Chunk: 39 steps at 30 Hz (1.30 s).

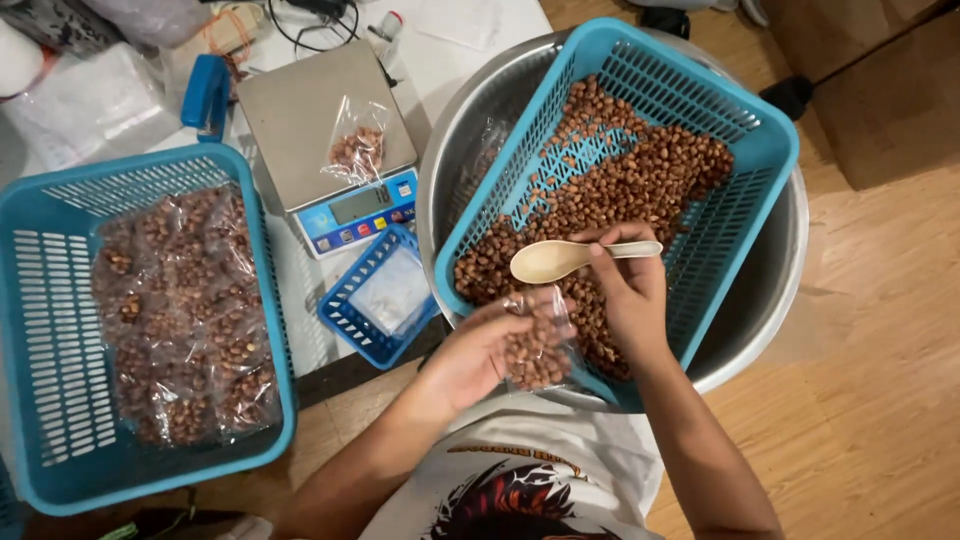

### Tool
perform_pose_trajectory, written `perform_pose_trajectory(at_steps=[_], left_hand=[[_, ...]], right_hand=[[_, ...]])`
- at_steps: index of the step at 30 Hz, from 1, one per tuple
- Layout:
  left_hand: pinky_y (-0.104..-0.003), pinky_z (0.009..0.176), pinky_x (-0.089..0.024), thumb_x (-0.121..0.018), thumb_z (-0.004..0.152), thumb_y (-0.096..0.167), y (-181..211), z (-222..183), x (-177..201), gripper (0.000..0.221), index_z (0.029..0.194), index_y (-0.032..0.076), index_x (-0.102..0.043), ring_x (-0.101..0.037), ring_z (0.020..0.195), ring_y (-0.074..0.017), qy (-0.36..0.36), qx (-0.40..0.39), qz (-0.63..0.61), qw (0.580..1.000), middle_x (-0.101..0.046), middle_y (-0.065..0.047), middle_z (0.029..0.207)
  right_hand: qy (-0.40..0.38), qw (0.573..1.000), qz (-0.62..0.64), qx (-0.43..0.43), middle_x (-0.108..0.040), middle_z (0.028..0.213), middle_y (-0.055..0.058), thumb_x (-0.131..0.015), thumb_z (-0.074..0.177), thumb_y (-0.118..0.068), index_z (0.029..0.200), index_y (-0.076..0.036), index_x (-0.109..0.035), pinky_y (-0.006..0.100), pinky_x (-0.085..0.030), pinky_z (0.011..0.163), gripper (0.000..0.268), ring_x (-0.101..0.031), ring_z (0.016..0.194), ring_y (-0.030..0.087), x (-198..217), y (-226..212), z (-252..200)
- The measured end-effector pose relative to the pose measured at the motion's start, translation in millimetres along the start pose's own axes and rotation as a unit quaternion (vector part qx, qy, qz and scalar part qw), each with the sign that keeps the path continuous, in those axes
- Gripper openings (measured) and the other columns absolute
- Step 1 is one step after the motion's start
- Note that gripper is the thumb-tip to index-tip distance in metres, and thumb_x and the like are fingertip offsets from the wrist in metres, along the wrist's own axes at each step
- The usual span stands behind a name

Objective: Scooping peanuts from a large basket into small plastic bags, weighing them on a digital scale, and organizing the filled bags.

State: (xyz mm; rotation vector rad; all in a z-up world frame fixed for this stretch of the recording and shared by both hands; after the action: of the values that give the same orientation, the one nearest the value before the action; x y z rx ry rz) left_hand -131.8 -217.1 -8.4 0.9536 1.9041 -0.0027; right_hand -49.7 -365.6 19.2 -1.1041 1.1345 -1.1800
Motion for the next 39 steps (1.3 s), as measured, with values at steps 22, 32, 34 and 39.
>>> perform_pose_trajectory(at_steps=[22,32,34,39], left_hand=[[-0.049,0.096,-0.056,-0.048,0.105,0.049,-17.8,-5.7,-7.2,0.069,0.153,0.000,-0.044,-0.062,0.123,-0.0394,-0.140,0.062,0.033,0.988,-0.053,-0.024,0.149],[-0.036,0.089,-0.052,-0.065,0.103,0.045,214.7,15.8,87.3,0.033,0.110,0.013,-0.072,-0.072,0.093,-0.0224,0.216,-0.429,0.445,0.756,-0.072,-0.011,0.099],[-0.048,0.100,-0.041,-0.062,0.106,0.035,254.9,65.6,162.9,0.025,0.108,0.013,-0.072,-0.060,0.116,-0.0329,0.241,-0.455,0.562,0.648,-0.060,-0.015,0.126],[-0.052,0.091,-0.048,-0.069,0.103,0.016,302.1,90.2,173.5,0.016,0.095,0.004,-0.076,-0.067,0.101,-0.0425,0.266,-0.542,0.608,0.515,-0.073,-0.017,0.107]], right_hand=[[-0.062,0.983,0.117,-0.128,-0.069,0.109,0.026,-0.057,0.103,-0.004,0.108,-0.004,-0.046,0.035,-0.066,0.072,0.012,-0.073,0.094,0.029,-0.8,35.3,-2.0],[0.010,1.000,0.009,-0.021,-0.071,0.110,0.019,-0.058,0.106,-0.008,0.107,-0.008,-0.046,0.020,-0.059,0.072,0.012,-0.070,0.096,0.019,7.5,10.6,1.0],[0.013,1.000,0.006,-0.013,-0.071,0.109,0.020,-0.057,0.106,-0.008,0.107,-0.007,-0.046,0.021,-0.060,0.073,0.012,-0.070,0.095,0.019,5.1,3.1,0.6],[0.018,1.000,-0.015,-0.005,-0.070,0.110,0.021,-0.055,0.107,-0.006,0.107,-0.004,-0.045,0.024,-0.061,0.076,0.011,-0.070,0.093,0.019,7.3,-2.3,1.3]])
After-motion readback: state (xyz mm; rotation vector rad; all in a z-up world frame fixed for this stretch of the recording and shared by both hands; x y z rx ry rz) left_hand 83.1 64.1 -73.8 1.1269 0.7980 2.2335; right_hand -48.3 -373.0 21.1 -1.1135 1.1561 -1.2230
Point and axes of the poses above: each hand's wrist, its own z-axis towards the middle knuckle, its own x-axis out of the back of the hand, y = z × x, the point moved 7 cm from there along z, towards the middle knuckle
